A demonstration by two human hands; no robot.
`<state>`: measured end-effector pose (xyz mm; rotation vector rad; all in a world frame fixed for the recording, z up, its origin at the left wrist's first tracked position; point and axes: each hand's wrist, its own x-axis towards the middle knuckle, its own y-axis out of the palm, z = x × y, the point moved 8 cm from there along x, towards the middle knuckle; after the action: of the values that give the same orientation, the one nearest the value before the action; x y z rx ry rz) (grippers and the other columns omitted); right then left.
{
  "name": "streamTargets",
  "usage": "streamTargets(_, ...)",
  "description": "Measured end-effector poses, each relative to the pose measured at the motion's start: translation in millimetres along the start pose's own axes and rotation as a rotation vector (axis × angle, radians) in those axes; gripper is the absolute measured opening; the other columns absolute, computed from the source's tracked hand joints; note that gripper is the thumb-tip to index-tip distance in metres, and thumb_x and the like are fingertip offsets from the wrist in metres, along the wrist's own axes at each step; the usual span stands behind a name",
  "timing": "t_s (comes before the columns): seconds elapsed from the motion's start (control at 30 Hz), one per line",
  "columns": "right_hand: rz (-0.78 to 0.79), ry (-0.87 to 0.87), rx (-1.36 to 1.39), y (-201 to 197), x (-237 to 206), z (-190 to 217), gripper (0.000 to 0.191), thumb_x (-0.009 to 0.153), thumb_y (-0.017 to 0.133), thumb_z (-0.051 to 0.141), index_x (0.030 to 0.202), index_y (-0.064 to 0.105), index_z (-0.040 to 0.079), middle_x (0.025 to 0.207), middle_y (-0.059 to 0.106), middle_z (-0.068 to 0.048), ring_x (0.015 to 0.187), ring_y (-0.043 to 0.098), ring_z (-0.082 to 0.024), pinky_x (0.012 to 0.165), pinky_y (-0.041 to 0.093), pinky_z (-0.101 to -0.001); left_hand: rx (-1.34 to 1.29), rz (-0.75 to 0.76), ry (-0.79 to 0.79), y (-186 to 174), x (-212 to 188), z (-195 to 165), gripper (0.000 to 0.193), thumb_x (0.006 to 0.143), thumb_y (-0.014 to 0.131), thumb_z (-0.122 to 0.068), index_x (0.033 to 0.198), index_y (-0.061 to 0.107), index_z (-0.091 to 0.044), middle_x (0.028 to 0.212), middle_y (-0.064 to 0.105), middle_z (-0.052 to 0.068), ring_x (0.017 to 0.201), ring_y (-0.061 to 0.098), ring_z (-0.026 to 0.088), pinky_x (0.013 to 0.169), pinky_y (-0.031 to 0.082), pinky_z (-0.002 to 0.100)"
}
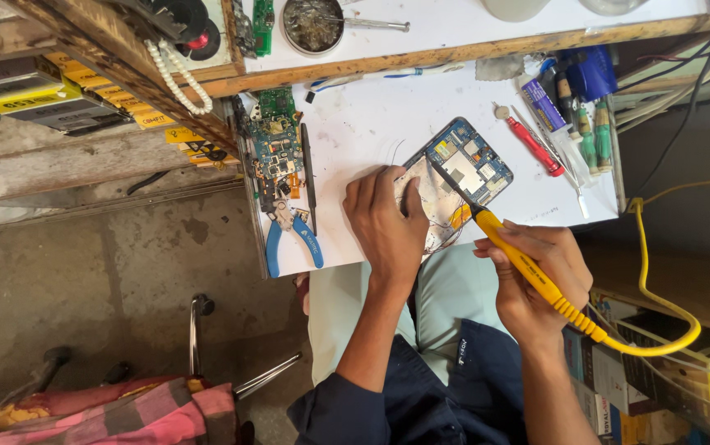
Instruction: The person solders a wire onto the exposed motherboard of a disassembled smartphone lying on the workbench, holding a soldering iron in one hand and steadying the wire with the other. They then use tweezers to position and adjust the wire on the board.
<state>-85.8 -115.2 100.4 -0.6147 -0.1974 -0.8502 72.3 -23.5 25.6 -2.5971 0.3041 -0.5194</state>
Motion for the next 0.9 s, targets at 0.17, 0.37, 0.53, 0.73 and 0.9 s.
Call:
streamTargets(0.17,-0.016,0.011,-0.025,-6,-3,1,0.013,0.099,0.071,-0.01,0.109,0.063,-0.01,0.111,0.064,-0.02,0.089,0.077,-0.029,0.079,0.069,-0.0357,0.011,0.002,-0.011,2,0,1,0.025,0.084,0.079,-0.007,0.106,0.069,-0.004,0.108,0.071,0.008,0.106,0.061,0.031,0.094,0.044,0.044)
streamTargets(0.37,-0.043,0.039,0.012,-12,-4,-6,0.013,0.101,0.071,-0.007,0.11,0.062,-0.01,0.112,0.064,-0.02,0.089,0.076,-0.029,0.08,0.07,-0.0366,0.008,0.0,-0.009,2,0,2,0.025,0.084,0.079,-0.007,0.106,0.069,-0.004,0.108,0.071,0.008,0.106,0.061,0.031,0.094,0.044,0.044)
streamTargets(0.53,-0.038,0.029,0.013,-10,-4,-8,0.013,0.101,0.071,-0.007,0.11,0.062,-0.01,0.112,0.064,-0.019,0.089,0.077,-0.029,0.08,0.07,-0.0367,0.005,0.0,-0.014,2,0,2,0.024,0.084,0.079,-0.007,0.106,0.069,-0.004,0.109,0.071,0.008,0.106,0.061,0.031,0.094,0.044,0.044)
streamTargets(0.73,-0.027,0.02,0.023,-7,-2,-9,0.013,0.101,0.071,-0.007,0.11,0.063,-0.01,0.113,0.063,-0.019,0.09,0.077,-0.03,0.08,0.07,-0.0372,-0.003,-0.007,-0.013,2,0,2,0.023,0.085,0.078,-0.006,0.106,0.069,-0.004,0.108,0.071,0.008,0.107,0.061,0.031,0.095,0.044,0.044)
streamTargets(0.9,-0.022,0.016,0.031,-4,-2,-10,0.013,0.101,0.071,-0.007,0.11,0.063,-0.01,0.113,0.063,-0.02,0.091,0.077,-0.03,0.08,0.07,-0.0377,-0.006,-0.006,-0.015,2,-1,2,0.022,0.086,0.077,-0.006,0.106,0.069,-0.004,0.107,0.071,0.008,0.106,0.061,0.031,0.096,0.044,0.044)
